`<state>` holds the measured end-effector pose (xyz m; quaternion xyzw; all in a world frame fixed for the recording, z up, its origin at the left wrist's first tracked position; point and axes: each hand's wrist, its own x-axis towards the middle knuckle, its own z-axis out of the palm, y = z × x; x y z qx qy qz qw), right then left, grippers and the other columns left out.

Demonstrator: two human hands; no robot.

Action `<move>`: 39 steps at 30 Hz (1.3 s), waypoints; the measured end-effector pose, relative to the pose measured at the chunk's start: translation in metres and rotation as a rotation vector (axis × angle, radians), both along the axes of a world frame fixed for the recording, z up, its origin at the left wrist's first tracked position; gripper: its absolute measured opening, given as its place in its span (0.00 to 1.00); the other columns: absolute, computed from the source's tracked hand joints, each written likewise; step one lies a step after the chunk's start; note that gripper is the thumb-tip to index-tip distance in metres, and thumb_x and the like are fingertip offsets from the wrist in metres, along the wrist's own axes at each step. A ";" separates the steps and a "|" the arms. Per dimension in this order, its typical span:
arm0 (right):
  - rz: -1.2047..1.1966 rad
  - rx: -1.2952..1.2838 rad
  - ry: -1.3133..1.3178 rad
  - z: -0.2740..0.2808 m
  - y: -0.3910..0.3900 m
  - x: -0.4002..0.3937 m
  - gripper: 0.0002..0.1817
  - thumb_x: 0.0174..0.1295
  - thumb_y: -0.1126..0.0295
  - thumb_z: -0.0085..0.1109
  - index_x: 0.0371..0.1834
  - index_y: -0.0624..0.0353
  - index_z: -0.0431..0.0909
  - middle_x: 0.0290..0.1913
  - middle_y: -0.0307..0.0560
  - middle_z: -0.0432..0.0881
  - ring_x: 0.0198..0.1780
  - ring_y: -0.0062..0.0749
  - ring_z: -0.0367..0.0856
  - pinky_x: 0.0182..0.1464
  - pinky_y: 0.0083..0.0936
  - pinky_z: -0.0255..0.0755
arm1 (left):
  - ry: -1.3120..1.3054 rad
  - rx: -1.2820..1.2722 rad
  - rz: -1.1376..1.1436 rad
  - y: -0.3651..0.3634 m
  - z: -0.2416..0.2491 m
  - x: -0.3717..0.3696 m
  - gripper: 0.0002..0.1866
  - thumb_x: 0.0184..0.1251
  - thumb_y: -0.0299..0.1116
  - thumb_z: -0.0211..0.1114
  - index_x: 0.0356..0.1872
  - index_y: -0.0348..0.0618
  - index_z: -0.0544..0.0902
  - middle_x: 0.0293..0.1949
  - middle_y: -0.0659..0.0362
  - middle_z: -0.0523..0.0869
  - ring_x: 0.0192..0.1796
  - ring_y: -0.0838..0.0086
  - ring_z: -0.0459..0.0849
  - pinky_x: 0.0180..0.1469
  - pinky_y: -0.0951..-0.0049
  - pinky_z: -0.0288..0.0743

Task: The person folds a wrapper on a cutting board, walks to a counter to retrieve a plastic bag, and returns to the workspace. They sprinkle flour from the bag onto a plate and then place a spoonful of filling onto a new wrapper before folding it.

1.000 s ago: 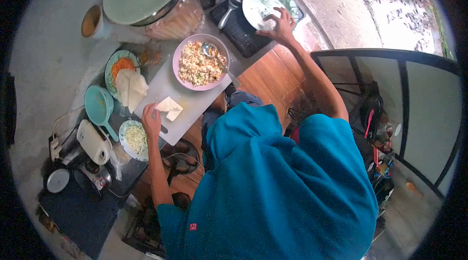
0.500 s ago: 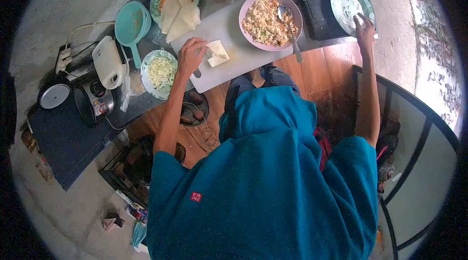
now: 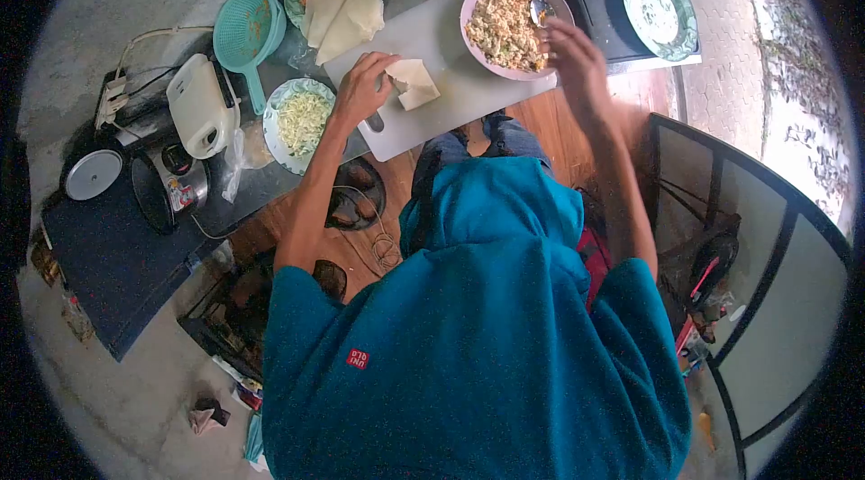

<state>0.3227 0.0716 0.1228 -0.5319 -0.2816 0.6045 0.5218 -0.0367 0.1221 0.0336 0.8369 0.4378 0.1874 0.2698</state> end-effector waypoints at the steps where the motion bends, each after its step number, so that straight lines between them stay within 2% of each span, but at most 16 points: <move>1: 0.012 0.017 0.027 0.002 -0.004 -0.020 0.17 0.69 0.69 0.52 0.58 0.65 0.75 0.49 0.43 0.82 0.45 0.23 0.78 0.50 0.23 0.70 | 0.030 0.037 -0.047 0.002 -0.001 -0.003 0.20 0.56 0.22 0.61 0.53 0.43 0.82 0.46 0.55 0.81 0.51 0.60 0.79 0.53 0.62 0.76; 4: 0.136 -0.048 -0.153 0.002 -0.011 -0.069 0.19 0.68 0.71 0.52 0.61 0.64 0.73 0.48 0.41 0.81 0.47 0.22 0.78 0.50 0.21 0.68 | 0.077 0.082 -0.066 0.005 -0.003 -0.009 0.21 0.56 0.22 0.64 0.53 0.43 0.82 0.46 0.55 0.81 0.51 0.60 0.78 0.55 0.62 0.75; 6: 0.189 0.006 -0.077 -0.018 -0.011 -0.096 0.21 0.66 0.74 0.54 0.63 0.62 0.72 0.47 0.42 0.82 0.48 0.23 0.78 0.51 0.21 0.68 | 0.084 0.074 -0.074 0.007 -0.006 -0.010 0.21 0.55 0.23 0.65 0.53 0.43 0.82 0.47 0.56 0.81 0.52 0.60 0.78 0.55 0.62 0.75; 7: 0.233 0.042 -0.034 -0.035 -0.008 -0.106 0.28 0.62 0.80 0.52 0.68 0.60 0.66 0.50 0.46 0.79 0.50 0.28 0.79 0.53 0.24 0.69 | 0.093 0.065 -0.076 0.008 -0.008 -0.011 0.21 0.55 0.24 0.66 0.53 0.43 0.82 0.47 0.56 0.81 0.52 0.60 0.78 0.55 0.62 0.75; 8: 0.228 0.043 -0.036 -0.051 -0.006 -0.117 0.28 0.62 0.80 0.52 0.68 0.60 0.66 0.50 0.46 0.79 0.50 0.28 0.79 0.53 0.24 0.69 | 0.091 0.066 -0.080 0.009 -0.007 -0.010 0.21 0.55 0.24 0.66 0.53 0.43 0.82 0.47 0.56 0.81 0.52 0.60 0.78 0.55 0.62 0.75; 11: 0.264 0.171 -0.143 -0.079 0.003 -0.141 0.41 0.54 0.84 0.47 0.75 0.56 0.50 0.57 0.57 0.69 0.50 0.41 0.81 0.55 0.33 0.74 | 0.091 0.060 -0.090 0.011 -0.003 -0.007 0.20 0.56 0.25 0.66 0.53 0.44 0.81 0.45 0.56 0.81 0.51 0.60 0.79 0.54 0.61 0.75; 16: 0.329 0.176 -0.327 -0.090 0.011 -0.160 0.42 0.56 0.81 0.49 0.77 0.55 0.47 0.57 0.60 0.68 0.46 0.42 0.82 0.51 0.32 0.76 | -0.051 -0.043 -0.053 0.019 -0.009 -0.004 0.13 0.60 0.27 0.66 0.46 0.39 0.84 0.41 0.52 0.84 0.47 0.58 0.82 0.50 0.62 0.76; 21: 0.223 0.270 -0.442 -0.113 0.014 -0.176 0.43 0.55 0.83 0.48 0.77 0.55 0.45 0.57 0.60 0.67 0.46 0.42 0.81 0.53 0.33 0.74 | -0.105 -0.139 0.053 0.021 -0.012 0.002 0.10 0.63 0.31 0.65 0.42 0.38 0.85 0.40 0.51 0.86 0.45 0.56 0.83 0.48 0.63 0.76; 25: 0.175 0.153 -0.212 -0.097 0.013 -0.177 0.42 0.54 0.83 0.48 0.76 0.56 0.48 0.57 0.60 0.67 0.49 0.42 0.79 0.52 0.33 0.75 | -0.152 -0.222 0.108 0.019 -0.014 0.005 0.10 0.63 0.33 0.65 0.40 0.39 0.85 0.40 0.51 0.87 0.45 0.55 0.84 0.47 0.62 0.77; 28: 0.267 0.223 -0.425 -0.080 0.002 -0.169 0.41 0.53 0.81 0.51 0.75 0.55 0.53 0.57 0.58 0.67 0.55 0.44 0.75 0.56 0.37 0.70 | -0.210 -0.243 0.117 0.017 -0.019 0.006 0.10 0.63 0.33 0.66 0.41 0.38 0.85 0.40 0.51 0.87 0.42 0.56 0.85 0.46 0.62 0.77; 30: 0.431 0.212 -0.824 -0.071 -0.011 -0.164 0.39 0.53 0.77 0.52 0.73 0.54 0.57 0.58 0.55 0.67 0.61 0.47 0.69 0.62 0.43 0.61 | -0.202 -0.242 0.139 0.015 -0.020 0.006 0.11 0.63 0.34 0.66 0.41 0.38 0.85 0.39 0.51 0.87 0.39 0.58 0.85 0.44 0.63 0.78; 31: 0.456 0.225 -0.883 -0.080 -0.018 -0.162 0.35 0.57 0.71 0.55 0.72 0.50 0.61 0.59 0.55 0.67 0.65 0.50 0.63 0.66 0.46 0.53 | -0.192 -0.239 0.158 0.015 -0.020 0.007 0.11 0.63 0.34 0.66 0.41 0.38 0.85 0.39 0.51 0.87 0.37 0.59 0.86 0.43 0.63 0.78; 32: 0.457 0.225 -0.885 -0.085 -0.024 -0.163 0.35 0.57 0.71 0.55 0.72 0.50 0.61 0.59 0.55 0.67 0.65 0.50 0.63 0.66 0.46 0.53 | -0.195 -0.239 0.159 0.015 -0.020 0.007 0.11 0.63 0.34 0.66 0.41 0.38 0.85 0.39 0.51 0.87 0.37 0.59 0.86 0.43 0.63 0.78; 34: 0.458 0.314 -1.159 -0.087 -0.037 -0.166 0.31 0.59 0.65 0.59 0.69 0.47 0.67 0.62 0.55 0.66 0.67 0.50 0.61 0.66 0.47 0.53 | -0.244 -0.249 0.151 0.013 -0.020 0.007 0.11 0.63 0.34 0.66 0.41 0.37 0.85 0.38 0.51 0.87 0.32 0.62 0.86 0.39 0.66 0.78; 35: 0.461 0.313 -1.192 -0.089 -0.039 -0.166 0.29 0.60 0.61 0.61 0.68 0.43 0.70 0.65 0.56 0.64 0.67 0.52 0.60 0.67 0.47 0.52 | -0.244 -0.250 0.151 0.013 -0.020 0.007 0.11 0.63 0.34 0.66 0.41 0.37 0.85 0.38 0.51 0.87 0.32 0.62 0.86 0.39 0.66 0.78; 39: 0.444 0.347 -1.237 -0.093 -0.043 -0.166 0.29 0.60 0.62 0.61 0.68 0.41 0.70 0.66 0.56 0.63 0.68 0.53 0.59 0.68 0.48 0.51 | -0.296 -0.258 0.155 0.010 -0.014 0.008 0.10 0.63 0.32 0.66 0.41 0.35 0.84 0.38 0.51 0.87 0.31 0.64 0.86 0.37 0.68 0.79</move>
